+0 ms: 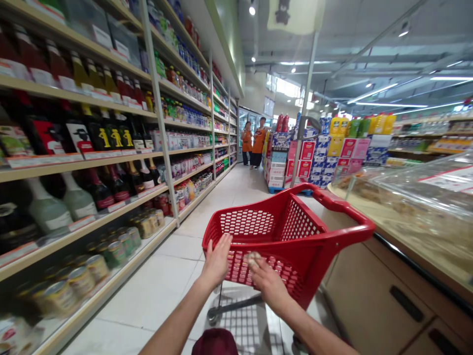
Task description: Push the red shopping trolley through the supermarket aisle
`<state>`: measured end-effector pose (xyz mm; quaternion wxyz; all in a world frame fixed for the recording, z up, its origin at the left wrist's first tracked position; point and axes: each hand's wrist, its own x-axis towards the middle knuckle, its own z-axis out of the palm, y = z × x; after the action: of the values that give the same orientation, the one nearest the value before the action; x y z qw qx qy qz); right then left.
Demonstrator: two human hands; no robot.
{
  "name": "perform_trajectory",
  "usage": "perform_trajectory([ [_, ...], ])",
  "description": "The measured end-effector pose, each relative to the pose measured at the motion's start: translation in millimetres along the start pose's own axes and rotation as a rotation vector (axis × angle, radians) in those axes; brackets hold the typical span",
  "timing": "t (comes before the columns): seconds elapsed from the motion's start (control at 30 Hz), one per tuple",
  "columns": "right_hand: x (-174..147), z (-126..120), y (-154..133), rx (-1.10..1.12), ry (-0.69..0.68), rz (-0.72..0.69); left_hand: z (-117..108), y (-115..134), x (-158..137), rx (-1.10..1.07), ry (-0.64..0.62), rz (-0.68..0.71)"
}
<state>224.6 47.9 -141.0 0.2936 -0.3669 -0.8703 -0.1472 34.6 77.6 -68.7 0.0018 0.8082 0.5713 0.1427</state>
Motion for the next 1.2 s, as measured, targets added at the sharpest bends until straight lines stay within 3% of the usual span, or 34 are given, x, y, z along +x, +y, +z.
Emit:
perform_trajectory([
  [0.17,-18.7,-28.2,14.6,0.008,0.06,0.063,15.0,43.1,9.9,0.037,-0.061,0.118],
  [0.27,-23.8,-41.8,27.0,-0.004,0.123,0.122,19.9,46.3,7.8,0.094,-0.057,0.11],
  [0.4,-50.1,-42.2,34.8,0.044,0.018,0.126,15.2,46.5,5.9,0.154,-0.077,0.109],
  [0.6,-71.7,-55.6,42.5,-0.031,0.122,0.234,13.6,78.9,9.6,0.075,-0.002,0.159],
  [0.77,-87.5,-76.3,53.2,-0.006,0.047,0.195,19.5,96.1,13.6,0.03,-0.018,0.172],
  [0.9,-91.6,-83.5,58.2,-0.098,0.146,0.276,18.2,104.6,18.5,0.003,0.052,0.169],
  [1.03,-92.4,-88.6,58.3,-0.062,0.099,0.235,21.6,117.3,22.0,-0.005,0.041,0.222],
  [1.1,-90.2,-103.1,65.0,-0.062,0.177,0.244,25.5,120.2,22.1,0.004,0.037,0.231],
  [1.2,-82.9,-135.1,85.1,-0.141,0.419,0.323,30.0,119.9,21.6,0.012,0.067,0.223],
])
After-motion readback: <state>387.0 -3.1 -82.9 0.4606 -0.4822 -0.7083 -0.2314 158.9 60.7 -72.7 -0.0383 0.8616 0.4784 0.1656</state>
